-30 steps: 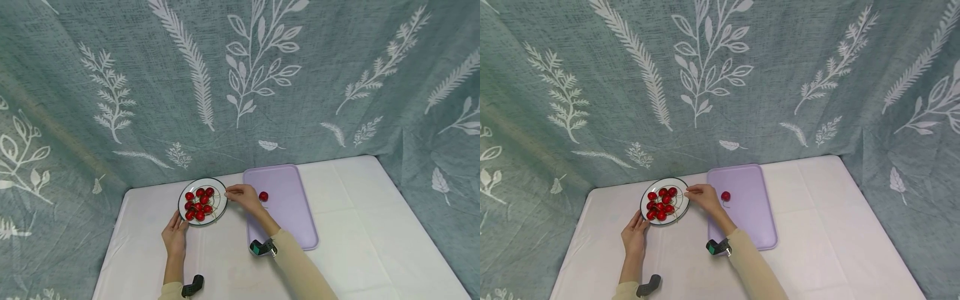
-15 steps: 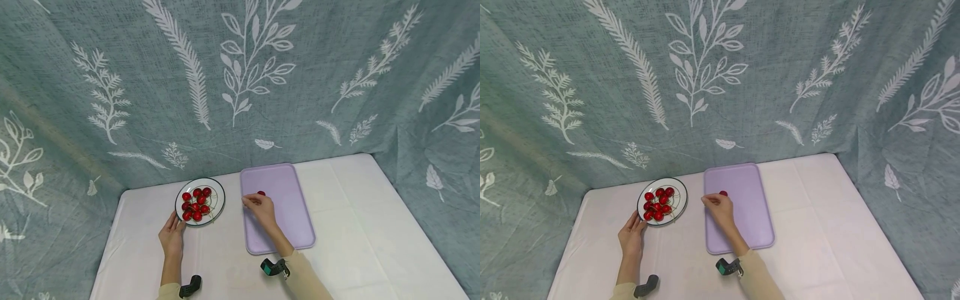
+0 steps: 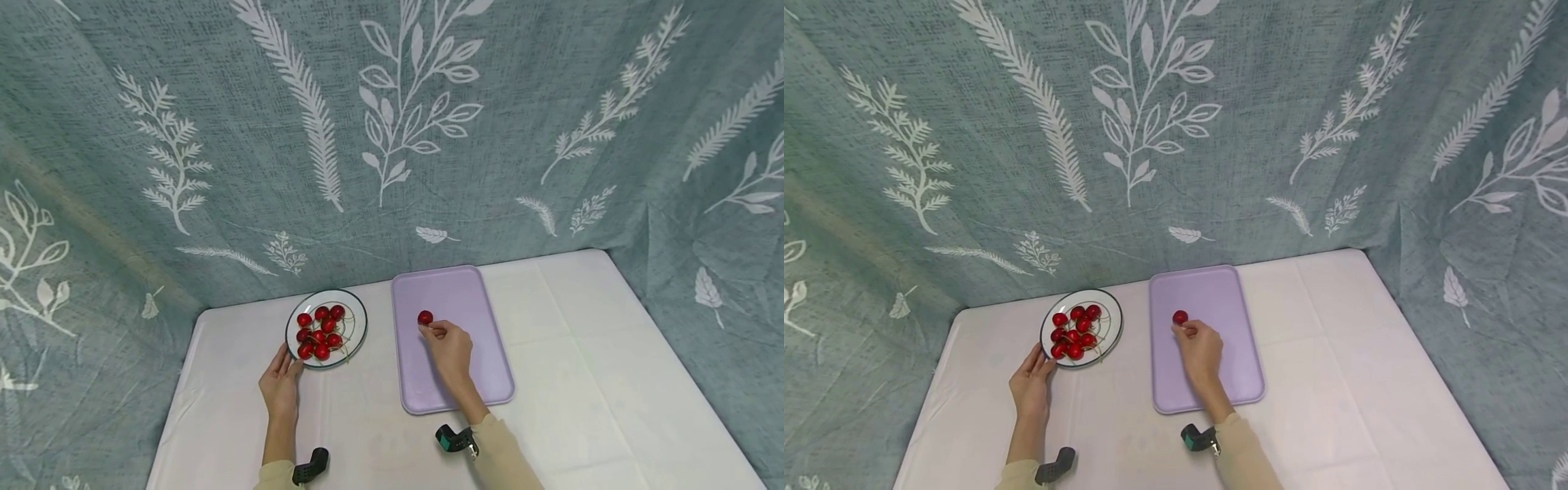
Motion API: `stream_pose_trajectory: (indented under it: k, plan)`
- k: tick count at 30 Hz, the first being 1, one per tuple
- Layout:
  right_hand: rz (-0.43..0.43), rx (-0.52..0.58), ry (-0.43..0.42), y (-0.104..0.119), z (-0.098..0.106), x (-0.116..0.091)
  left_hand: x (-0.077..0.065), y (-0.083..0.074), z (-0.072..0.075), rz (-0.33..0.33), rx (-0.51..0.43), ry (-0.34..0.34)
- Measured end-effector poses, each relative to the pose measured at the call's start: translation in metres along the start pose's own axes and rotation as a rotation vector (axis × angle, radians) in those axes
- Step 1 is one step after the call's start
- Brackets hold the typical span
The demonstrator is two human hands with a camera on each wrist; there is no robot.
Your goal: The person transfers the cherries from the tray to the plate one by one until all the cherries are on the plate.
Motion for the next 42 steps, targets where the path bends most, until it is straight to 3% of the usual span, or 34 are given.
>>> stream_pose_trajectory:
  k: [9, 33, 42]
  plan:
    - [0.013, -0.163, 0.040, -0.004, -0.009, 0.004, 0.001, 0.000, 0.001, 0.004, -0.008, -0.012]
    - [0.047, -0.375, 0.088, 0.003, -0.011, 0.012, -0.001, -0.003, 0.000, -0.005, 0.011, -0.005]
    - [-0.053, -0.519, 0.355, 0.007, -0.012, 0.016, -0.001, -0.001, 0.000, -0.007, 0.014, -0.007]
Point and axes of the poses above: each hand's wrist, its own x-axis towards the middle knuckle, its own z-axis out of the back of the hand, y = z × x, the point moved 4 cm from there along x, towards the middle knuckle, and after that the axes turned 12 degrees about y, right-handed, at the moved point
